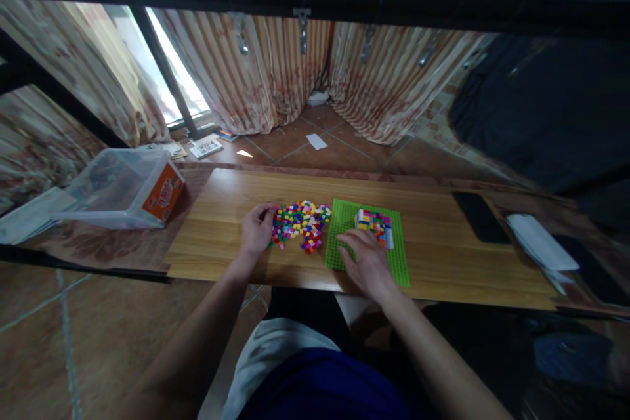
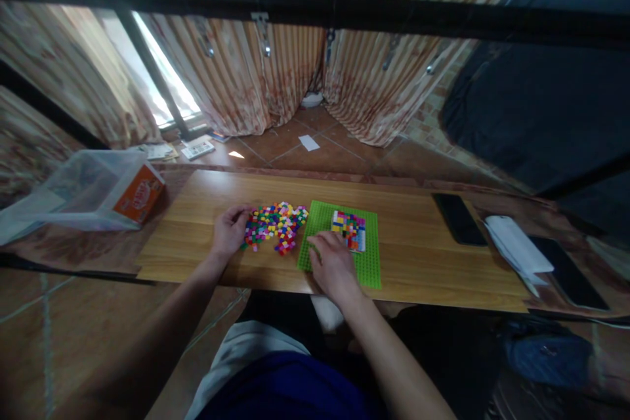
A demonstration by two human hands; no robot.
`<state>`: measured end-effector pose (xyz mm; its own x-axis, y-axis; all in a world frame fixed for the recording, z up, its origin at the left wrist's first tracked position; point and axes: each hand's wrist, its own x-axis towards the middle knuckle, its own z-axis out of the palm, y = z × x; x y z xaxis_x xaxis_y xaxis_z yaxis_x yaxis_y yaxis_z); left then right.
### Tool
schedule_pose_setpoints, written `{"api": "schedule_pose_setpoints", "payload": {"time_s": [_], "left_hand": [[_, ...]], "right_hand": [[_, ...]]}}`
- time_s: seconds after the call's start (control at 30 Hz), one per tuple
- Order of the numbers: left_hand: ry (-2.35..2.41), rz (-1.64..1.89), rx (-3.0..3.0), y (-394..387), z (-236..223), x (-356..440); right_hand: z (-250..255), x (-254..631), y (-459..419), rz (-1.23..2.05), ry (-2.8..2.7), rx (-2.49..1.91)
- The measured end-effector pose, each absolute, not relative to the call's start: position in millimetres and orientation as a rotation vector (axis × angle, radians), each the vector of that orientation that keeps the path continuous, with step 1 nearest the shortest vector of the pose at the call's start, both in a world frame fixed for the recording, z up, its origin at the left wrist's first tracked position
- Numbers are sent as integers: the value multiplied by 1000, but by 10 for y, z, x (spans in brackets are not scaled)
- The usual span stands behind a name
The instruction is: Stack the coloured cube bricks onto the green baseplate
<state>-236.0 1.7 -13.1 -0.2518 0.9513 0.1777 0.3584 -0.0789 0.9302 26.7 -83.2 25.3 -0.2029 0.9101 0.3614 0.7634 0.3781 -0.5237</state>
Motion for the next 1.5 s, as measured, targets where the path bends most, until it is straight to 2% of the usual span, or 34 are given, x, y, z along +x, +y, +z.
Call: {"api": "schedule_pose_setpoints", "payload": {"time_s": [0.17,0.43,1.13,1.5], "left_hand": [[1651,1329,1432,9,-101,-2356],[1637,1325,1419,21,-141,-2364],[1637,1322,1443,22,-99,-2375],[1651,1323,1486,50,-132,-2402]], "right_hand": [[82,-182,-882,416,-1989,-1702],[111,-327,-795,444,-1940,-1891],[29,-267,-715,535,-1684,-1697],[328,129,-1014,574,-1476,-1558]]}}
